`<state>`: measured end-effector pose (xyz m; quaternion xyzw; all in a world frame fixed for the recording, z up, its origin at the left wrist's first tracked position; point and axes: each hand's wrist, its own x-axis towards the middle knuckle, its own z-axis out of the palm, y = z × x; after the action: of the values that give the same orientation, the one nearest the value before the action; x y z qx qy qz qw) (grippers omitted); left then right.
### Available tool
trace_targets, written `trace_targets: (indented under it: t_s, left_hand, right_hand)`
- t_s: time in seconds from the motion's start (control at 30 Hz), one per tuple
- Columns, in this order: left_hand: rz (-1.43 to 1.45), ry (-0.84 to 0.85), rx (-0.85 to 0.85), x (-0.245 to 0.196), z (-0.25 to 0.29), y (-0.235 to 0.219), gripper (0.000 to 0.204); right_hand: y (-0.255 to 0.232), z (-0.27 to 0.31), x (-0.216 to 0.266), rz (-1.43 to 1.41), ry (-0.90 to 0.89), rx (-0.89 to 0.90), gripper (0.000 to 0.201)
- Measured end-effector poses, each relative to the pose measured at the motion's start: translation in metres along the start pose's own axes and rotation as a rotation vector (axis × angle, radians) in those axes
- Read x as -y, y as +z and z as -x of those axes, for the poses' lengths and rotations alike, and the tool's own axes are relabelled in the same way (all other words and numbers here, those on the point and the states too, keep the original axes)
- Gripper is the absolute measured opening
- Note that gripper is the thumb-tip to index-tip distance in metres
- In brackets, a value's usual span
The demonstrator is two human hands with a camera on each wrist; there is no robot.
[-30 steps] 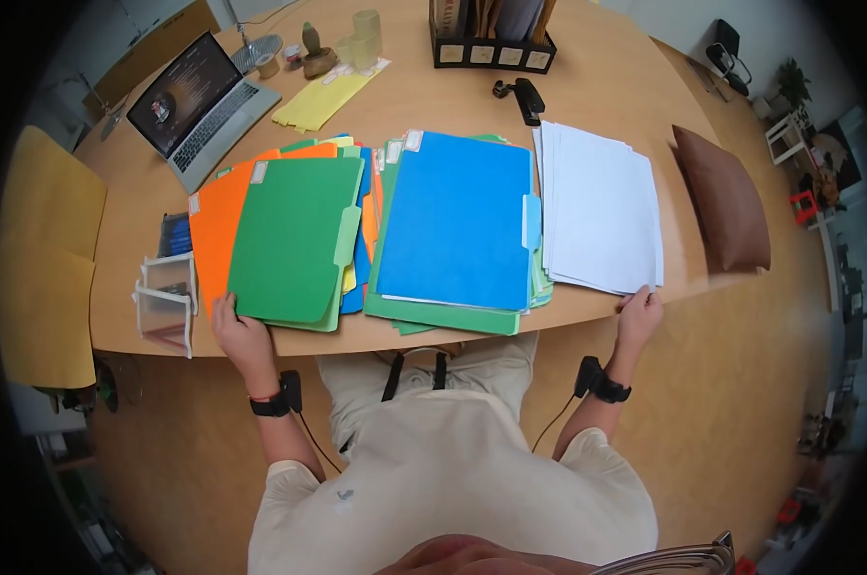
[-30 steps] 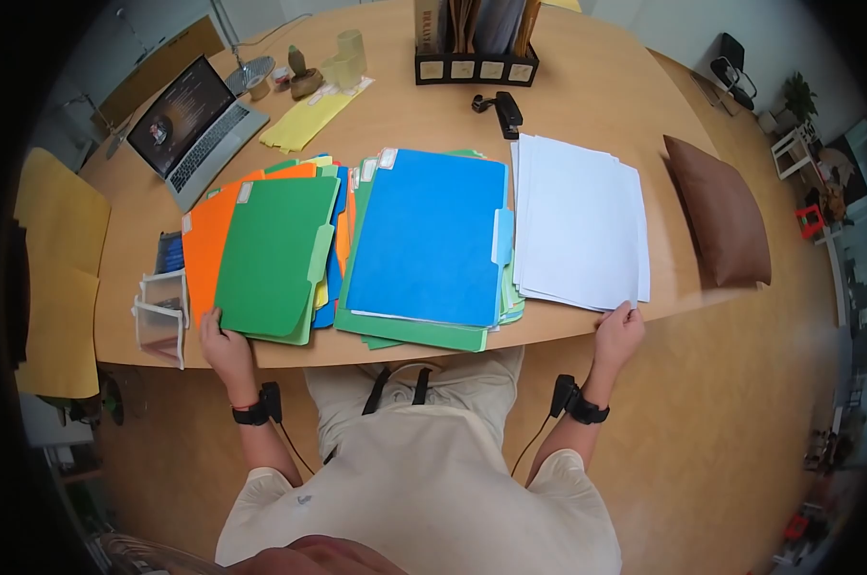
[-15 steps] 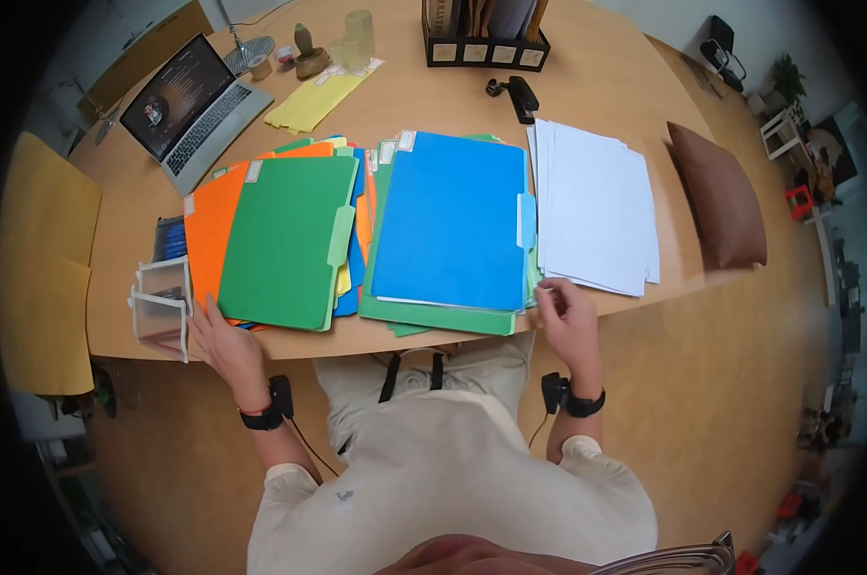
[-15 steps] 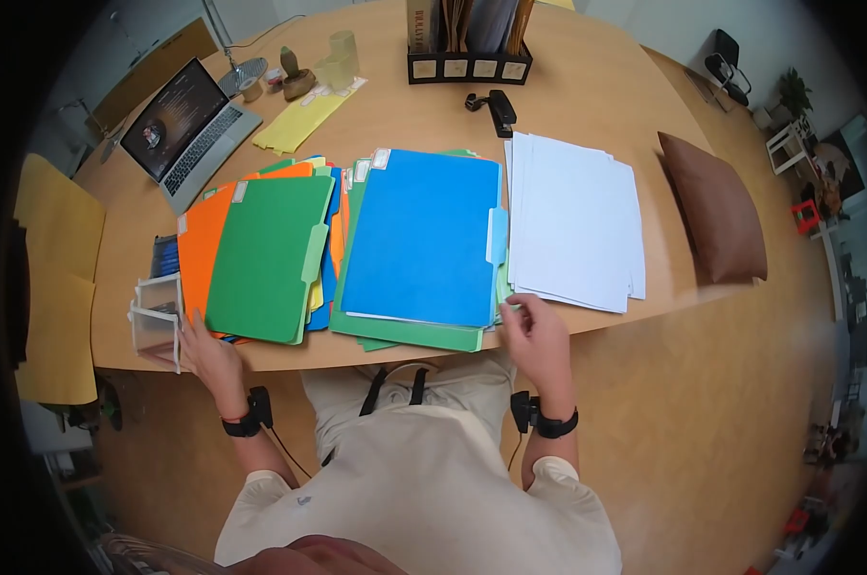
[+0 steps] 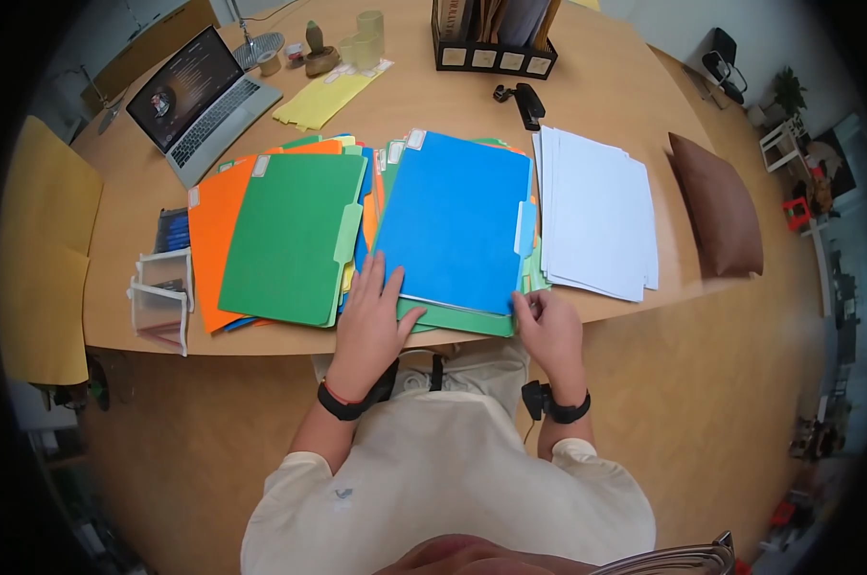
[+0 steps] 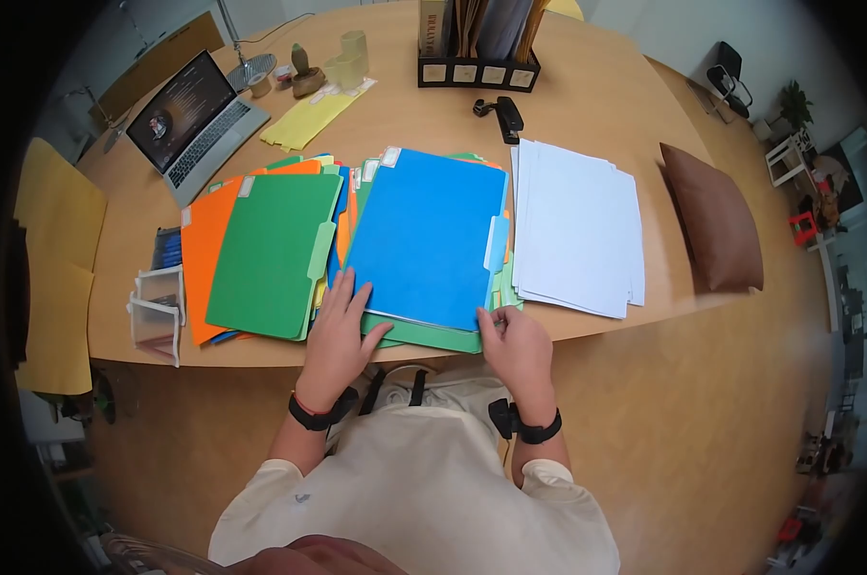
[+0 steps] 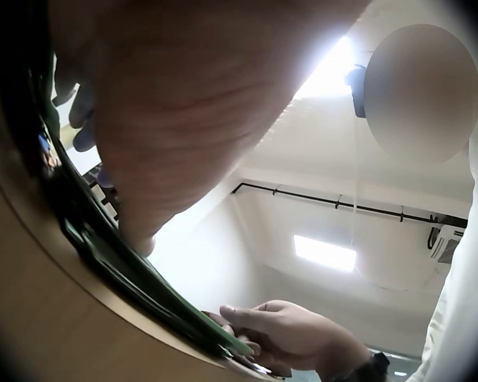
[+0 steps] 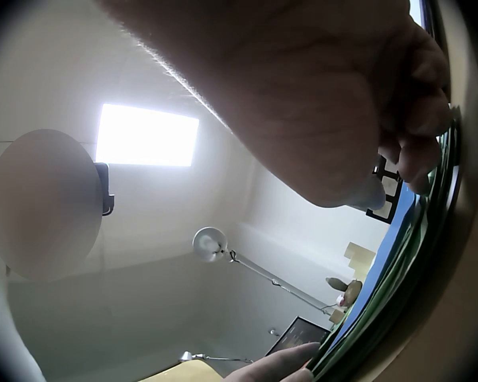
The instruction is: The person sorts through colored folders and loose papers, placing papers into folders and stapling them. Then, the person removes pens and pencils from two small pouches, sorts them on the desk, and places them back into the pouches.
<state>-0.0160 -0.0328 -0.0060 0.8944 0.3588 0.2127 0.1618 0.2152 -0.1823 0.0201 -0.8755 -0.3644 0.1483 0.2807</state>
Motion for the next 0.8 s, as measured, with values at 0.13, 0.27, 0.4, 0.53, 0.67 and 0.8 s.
trace_targets:
  t_s: [0.13,0.27,0.4,0.53,0.67,0.8]
  left_hand:
    - [-0.077,0.037,-0.048,0.003,-0.004,0.002,0.05]
    - [-0.083,0.058,-0.106,0.006,-0.005,0.002,0.035]
    - [-0.064,0.079,-0.141,0.011,-0.007,-0.001,0.022]
    - [0.068,0.023,-0.18,0.004,-0.005,-0.009,0.016]
    - [0.187,0.026,-0.261,0.0,0.0,-0.012,0.012]
    - [0.265,0.065,-0.326,0.004,0.004,-0.005,0.014]
  right_hand:
    - [0.001,0.003,-0.001,-0.052,0.011,-0.024,0.034]
    - [0.007,0.003,-0.01,-0.195,0.073,-0.06,0.035]
    - [0.013,0.0,-0.017,-0.291,0.109,-0.12,0.038]
    - [0.011,-0.004,-0.017,-0.269,0.133,-0.116,0.04]
    - [0.011,-0.005,-0.017,-0.373,0.162,-0.152,0.044]
    - [0.01,-0.003,-0.014,-0.479,0.057,-0.189,0.048]
